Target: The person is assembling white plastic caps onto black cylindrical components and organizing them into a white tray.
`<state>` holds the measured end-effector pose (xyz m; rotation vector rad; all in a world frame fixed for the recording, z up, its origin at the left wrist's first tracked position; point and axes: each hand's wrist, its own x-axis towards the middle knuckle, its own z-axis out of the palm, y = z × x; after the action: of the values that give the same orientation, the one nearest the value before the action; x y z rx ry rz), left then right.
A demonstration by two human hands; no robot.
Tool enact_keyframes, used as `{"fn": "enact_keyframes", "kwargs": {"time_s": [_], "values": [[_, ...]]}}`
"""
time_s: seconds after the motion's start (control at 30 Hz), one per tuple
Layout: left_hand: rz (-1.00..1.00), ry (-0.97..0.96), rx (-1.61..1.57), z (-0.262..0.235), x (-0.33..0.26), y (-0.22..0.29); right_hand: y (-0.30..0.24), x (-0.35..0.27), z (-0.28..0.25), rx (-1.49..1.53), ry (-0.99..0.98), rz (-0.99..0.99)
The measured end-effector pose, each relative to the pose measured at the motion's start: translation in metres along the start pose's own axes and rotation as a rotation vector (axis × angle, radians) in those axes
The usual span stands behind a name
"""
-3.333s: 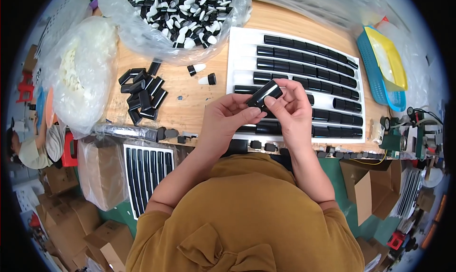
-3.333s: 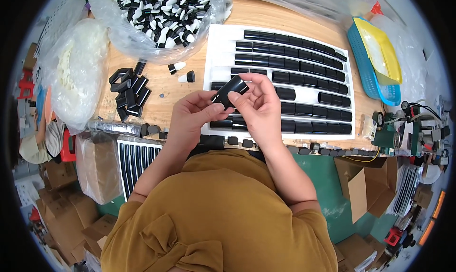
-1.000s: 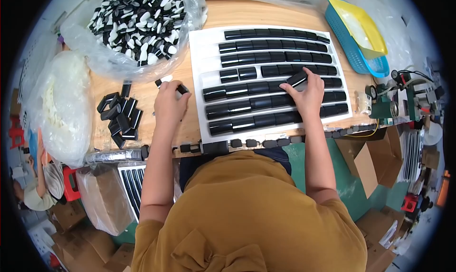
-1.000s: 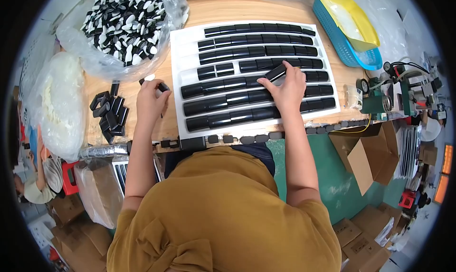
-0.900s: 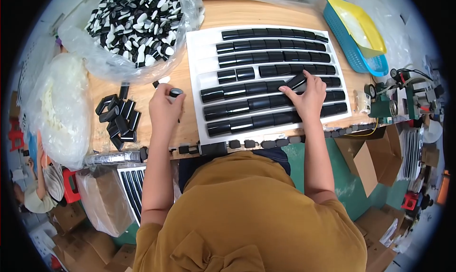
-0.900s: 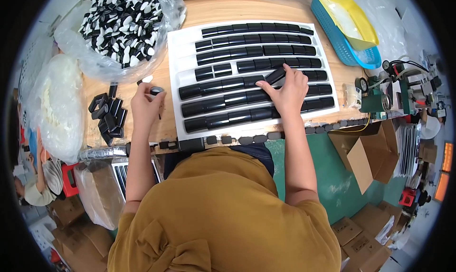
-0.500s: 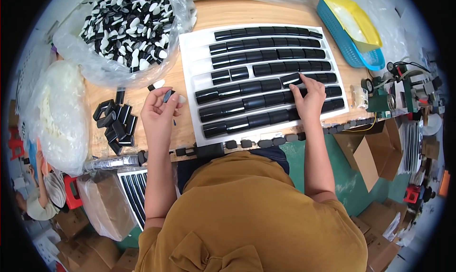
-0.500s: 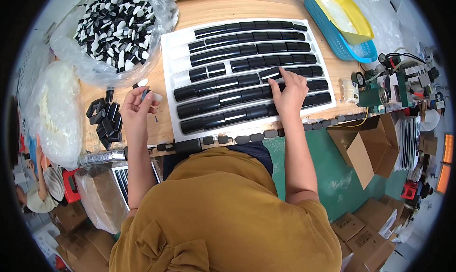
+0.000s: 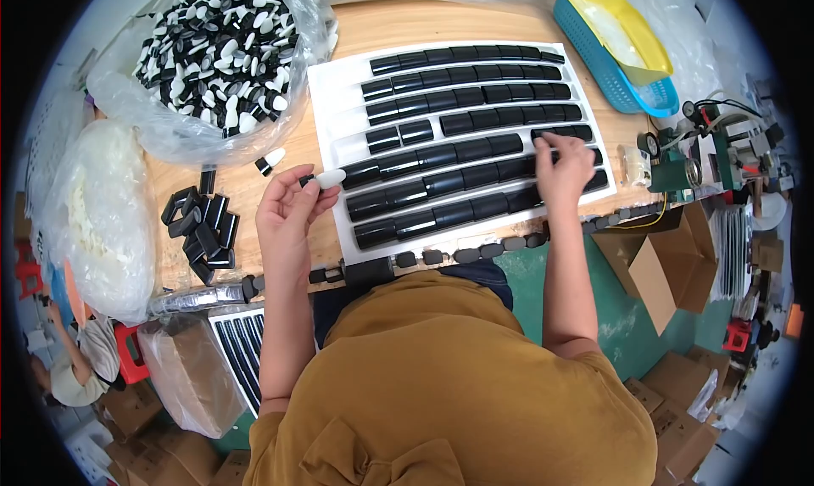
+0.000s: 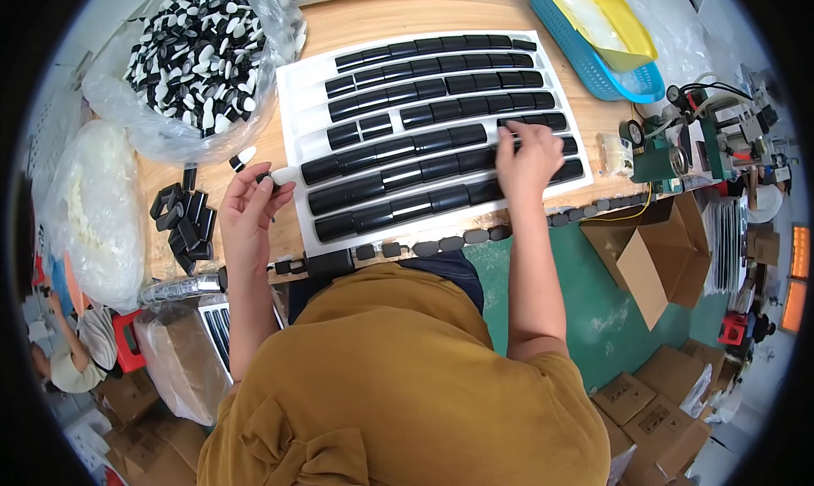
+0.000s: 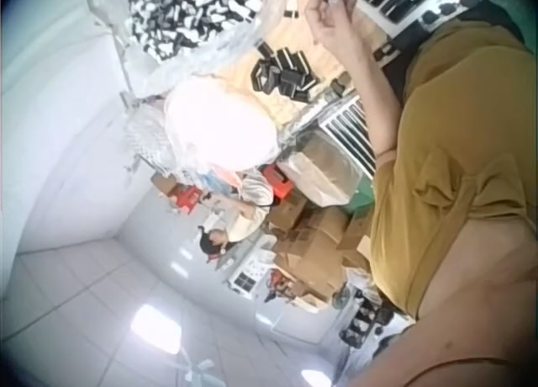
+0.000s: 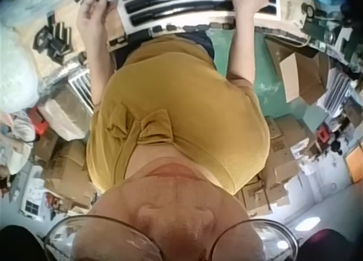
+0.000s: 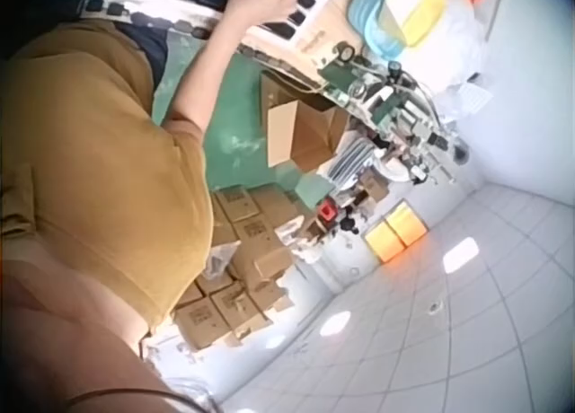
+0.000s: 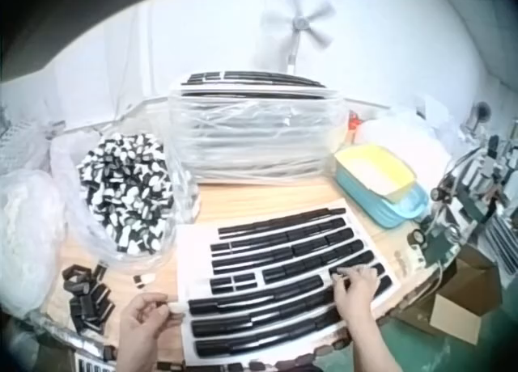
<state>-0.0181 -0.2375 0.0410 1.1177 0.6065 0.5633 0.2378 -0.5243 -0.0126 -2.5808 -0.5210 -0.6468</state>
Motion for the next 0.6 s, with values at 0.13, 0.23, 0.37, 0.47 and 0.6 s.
{"fn": "enact_keyframes", "kwargs": {"time_s": [0.13,0.23,0.37,0.47,0.6], "values": [[-0.033,-0.015,0.033,-0.003,-0.001,0.001,0.022,0.014,-0.003,-0.169,0.0,0.124],[-0.042,-0.058,0.012,0.0,-0.002,0.0,0.012,0.01,0.006,-0.274,-0.036,0.059],[-0.061,-0.076,-0.016,0.007,-0.007,0.001,0.002,0.005,0.008,-0.247,-0.075,0.115],[-0.095,-0.113,-0.037,0.009,-0.008,-0.001,0.005,0.006,0.015,-0.192,-0.011,0.138],[-0.116,-0.126,-0.066,0.009,-0.009,-0.002,0.01,0.018,0.009,-0.188,-0.164,0.255]]}}
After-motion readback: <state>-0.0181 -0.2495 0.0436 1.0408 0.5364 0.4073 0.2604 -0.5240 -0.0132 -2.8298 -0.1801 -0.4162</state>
